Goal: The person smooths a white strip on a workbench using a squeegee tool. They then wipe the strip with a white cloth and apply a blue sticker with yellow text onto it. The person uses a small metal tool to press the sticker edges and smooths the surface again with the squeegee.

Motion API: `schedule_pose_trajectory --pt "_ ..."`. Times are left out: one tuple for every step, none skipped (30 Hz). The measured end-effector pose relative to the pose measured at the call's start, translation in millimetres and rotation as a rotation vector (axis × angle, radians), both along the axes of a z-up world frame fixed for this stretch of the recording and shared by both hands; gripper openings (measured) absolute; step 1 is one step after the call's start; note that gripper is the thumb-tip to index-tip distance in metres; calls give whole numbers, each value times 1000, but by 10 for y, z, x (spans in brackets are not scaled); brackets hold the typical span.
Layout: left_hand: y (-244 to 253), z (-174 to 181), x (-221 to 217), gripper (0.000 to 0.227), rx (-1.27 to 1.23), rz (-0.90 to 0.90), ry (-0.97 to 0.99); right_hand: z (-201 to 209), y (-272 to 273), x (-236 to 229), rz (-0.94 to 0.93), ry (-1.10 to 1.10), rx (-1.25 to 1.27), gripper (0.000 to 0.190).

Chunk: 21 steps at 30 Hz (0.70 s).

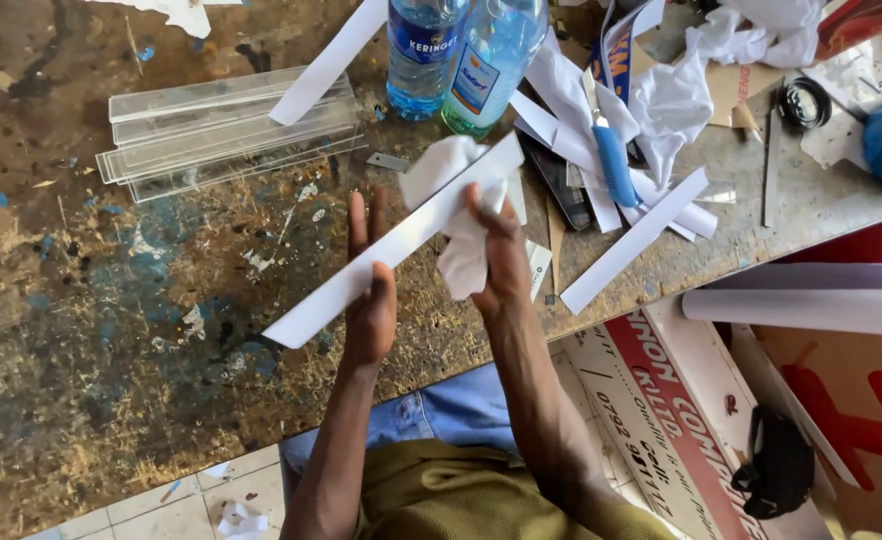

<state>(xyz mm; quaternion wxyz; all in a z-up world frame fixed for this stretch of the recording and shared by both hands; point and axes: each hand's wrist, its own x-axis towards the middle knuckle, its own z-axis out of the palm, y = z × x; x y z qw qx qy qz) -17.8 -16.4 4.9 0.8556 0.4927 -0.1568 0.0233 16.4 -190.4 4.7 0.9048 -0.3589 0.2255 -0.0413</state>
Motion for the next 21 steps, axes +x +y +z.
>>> schedule_pose_trajectory --pt "65 -11 -43 104 -41 -54 -2 205 -8 4 -20 -22 -45 60" --pt "131 -24 -84 116 -83 -107 -5 409 -15 11 -40 -43 -91 51" --pt "248 -78 -118 116 -82 -103 -9 390 -143 76 -36 -48 -90 51" --pt "362 -133 -150 120 -155 -132 54 371 -273 145 -40 -87 -135 53" --pt "481 -191 -193 124 -228 -167 122 344 -402 190 -52 -122 -179 55" --pt "608 -155 -113 124 -226 -169 123 482 -387 274 -54 -122 -177 55" --pt "733 -124 -80 118 -95 -104 82 607 -375 312 -80 -126 -243 51" --pt "859 -94 -49 116 37 -39 41 730 -363 349 -106 -130 -309 47" --pt "859 56 -52 116 39 -33 47 748 -318 363 -99 -126 -307 47" --pt "862 213 -56 104 283 73 14 773 -270 373 -121 -160 -288 43" --pt "866 379 -4 95 527 178 -32 815 -222 422 -147 -205 -267 39" --pt "836 332 10 95 529 183 -37 771 -193 460 -145 -211 -265 39" --pt "804 285 5 68 618 178 30 718 -167 477 -142 -226 -279 40" --pt "770 233 1 50 706 175 97 663 -143 495 -138 -242 -293 40" --pt "751 94 0 50 708 178 97 649 -101 511 -136 -242 -290 40" --pt "733 -49 2 44 719 210 85 630 -59 529 -97 -230 -292 39" --pt "713 -194 -15 47 731 234 75 604 -25 517 -63 -211 -293 38" --pt "689 -242 -22 47 735 228 79 666 69 460 -66 -205 -291 38" --pt "654 -295 -31 47 698 275 64 732 159 413 -60 -203 -265 38" --pt "625 -346 -42 48 661 321 49 801 255 366 -53 -200 -238 37" --pt "582 -298 -41 48 660 331 50 743 363 330 -44 -204 -238 37"
